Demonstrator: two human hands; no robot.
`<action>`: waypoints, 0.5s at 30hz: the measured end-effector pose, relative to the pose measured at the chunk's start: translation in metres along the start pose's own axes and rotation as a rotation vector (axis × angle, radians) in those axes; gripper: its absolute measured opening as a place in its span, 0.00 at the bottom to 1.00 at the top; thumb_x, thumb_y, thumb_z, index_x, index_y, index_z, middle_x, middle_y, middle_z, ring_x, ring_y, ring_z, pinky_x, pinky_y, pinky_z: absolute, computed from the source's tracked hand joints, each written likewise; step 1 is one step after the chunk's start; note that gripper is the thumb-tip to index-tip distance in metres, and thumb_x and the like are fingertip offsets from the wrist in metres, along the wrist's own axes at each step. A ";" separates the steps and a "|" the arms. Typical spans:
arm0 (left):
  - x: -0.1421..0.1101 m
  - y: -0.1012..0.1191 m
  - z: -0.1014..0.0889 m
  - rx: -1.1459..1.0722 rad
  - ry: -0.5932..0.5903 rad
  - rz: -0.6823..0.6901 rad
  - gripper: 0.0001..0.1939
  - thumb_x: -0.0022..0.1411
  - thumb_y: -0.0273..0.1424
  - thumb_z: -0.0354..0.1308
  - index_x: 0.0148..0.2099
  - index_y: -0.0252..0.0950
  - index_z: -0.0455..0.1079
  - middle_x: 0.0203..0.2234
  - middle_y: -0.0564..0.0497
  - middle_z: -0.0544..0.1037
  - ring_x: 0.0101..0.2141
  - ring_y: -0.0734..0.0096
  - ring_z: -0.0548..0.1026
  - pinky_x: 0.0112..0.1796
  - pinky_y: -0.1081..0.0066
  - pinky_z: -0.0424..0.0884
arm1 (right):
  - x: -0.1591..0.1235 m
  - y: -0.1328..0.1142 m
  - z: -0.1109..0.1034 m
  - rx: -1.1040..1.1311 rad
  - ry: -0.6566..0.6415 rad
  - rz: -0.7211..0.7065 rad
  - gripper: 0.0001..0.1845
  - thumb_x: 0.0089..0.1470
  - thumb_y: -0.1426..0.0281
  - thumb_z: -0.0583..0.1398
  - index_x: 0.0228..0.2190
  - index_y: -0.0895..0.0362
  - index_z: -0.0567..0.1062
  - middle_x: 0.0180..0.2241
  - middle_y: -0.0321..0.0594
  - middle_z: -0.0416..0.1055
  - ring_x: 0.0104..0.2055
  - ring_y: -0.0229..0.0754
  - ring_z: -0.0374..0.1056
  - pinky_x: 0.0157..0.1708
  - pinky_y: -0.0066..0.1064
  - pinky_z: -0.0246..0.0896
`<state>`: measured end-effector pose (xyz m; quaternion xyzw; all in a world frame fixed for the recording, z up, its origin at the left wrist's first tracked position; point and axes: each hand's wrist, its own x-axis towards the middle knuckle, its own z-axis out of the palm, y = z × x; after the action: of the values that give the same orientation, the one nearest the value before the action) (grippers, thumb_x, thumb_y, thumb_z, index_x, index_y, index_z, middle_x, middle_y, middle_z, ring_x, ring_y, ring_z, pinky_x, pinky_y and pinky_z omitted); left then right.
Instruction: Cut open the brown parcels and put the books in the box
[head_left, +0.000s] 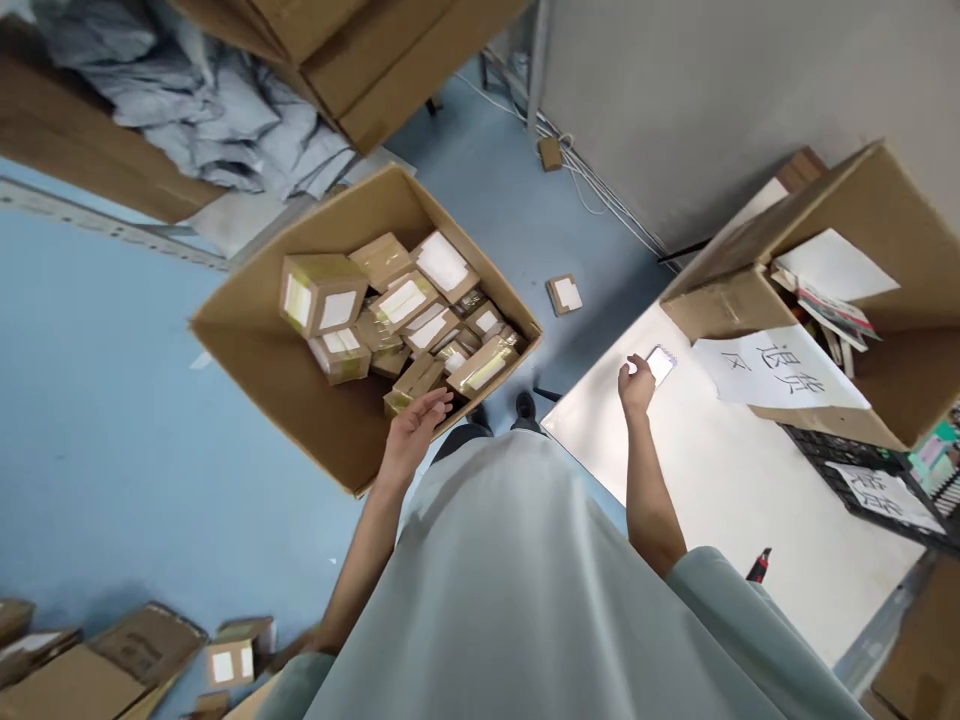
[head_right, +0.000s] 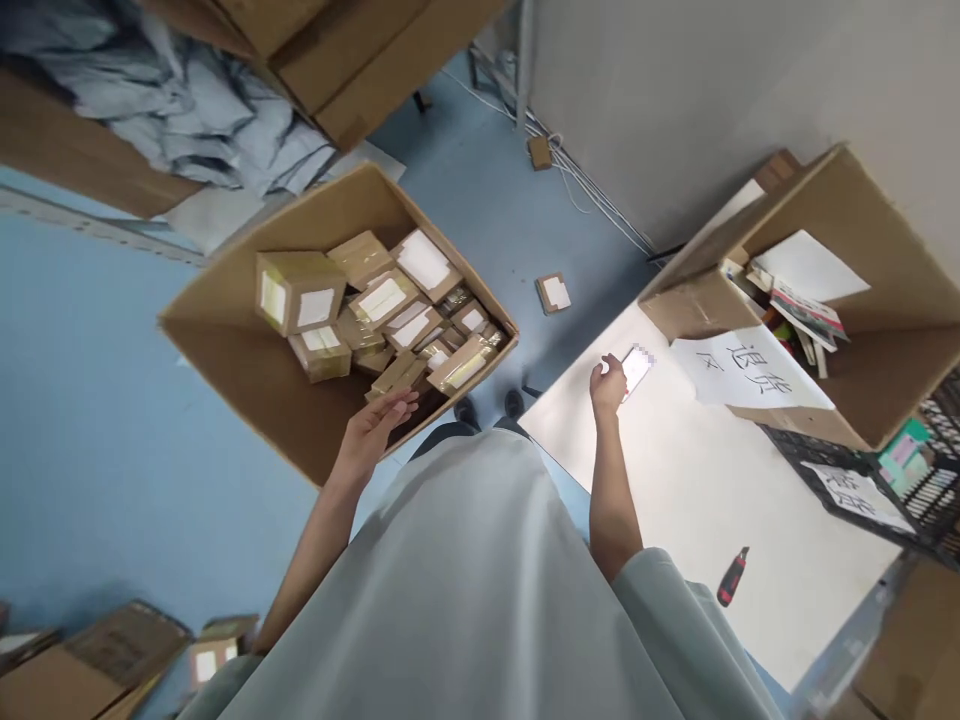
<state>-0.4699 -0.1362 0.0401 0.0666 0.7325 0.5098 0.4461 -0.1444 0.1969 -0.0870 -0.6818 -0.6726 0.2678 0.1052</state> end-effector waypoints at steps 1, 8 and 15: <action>0.000 -0.004 -0.011 -0.018 0.016 0.006 0.46 0.55 0.68 0.75 0.61 0.36 0.83 0.59 0.34 0.86 0.58 0.42 0.85 0.66 0.43 0.77 | -0.004 -0.016 0.007 0.001 -0.002 -0.037 0.26 0.62 0.65 0.55 0.53 0.63 0.83 0.56 0.63 0.84 0.40 0.53 0.80 0.60 0.54 0.75; 0.005 -0.046 -0.099 -0.125 0.146 -0.001 0.38 0.54 0.62 0.77 0.54 0.37 0.85 0.57 0.37 0.87 0.56 0.44 0.85 0.67 0.44 0.75 | -0.051 -0.147 0.066 0.023 -0.088 -0.350 0.26 0.63 0.64 0.56 0.53 0.61 0.85 0.60 0.63 0.83 0.42 0.53 0.82 0.58 0.51 0.78; 0.021 -0.071 -0.156 -0.162 0.250 -0.020 0.32 0.57 0.54 0.74 0.56 0.38 0.83 0.56 0.38 0.88 0.57 0.45 0.85 0.68 0.45 0.75 | -0.114 -0.261 0.129 0.021 -0.362 -0.608 0.23 0.67 0.66 0.57 0.55 0.59 0.84 0.61 0.58 0.83 0.61 0.58 0.81 0.67 0.51 0.74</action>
<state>-0.5690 -0.2654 -0.0166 -0.0409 0.7395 0.5669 0.3606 -0.4293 0.0768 -0.0380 -0.3906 -0.8499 0.3476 0.0664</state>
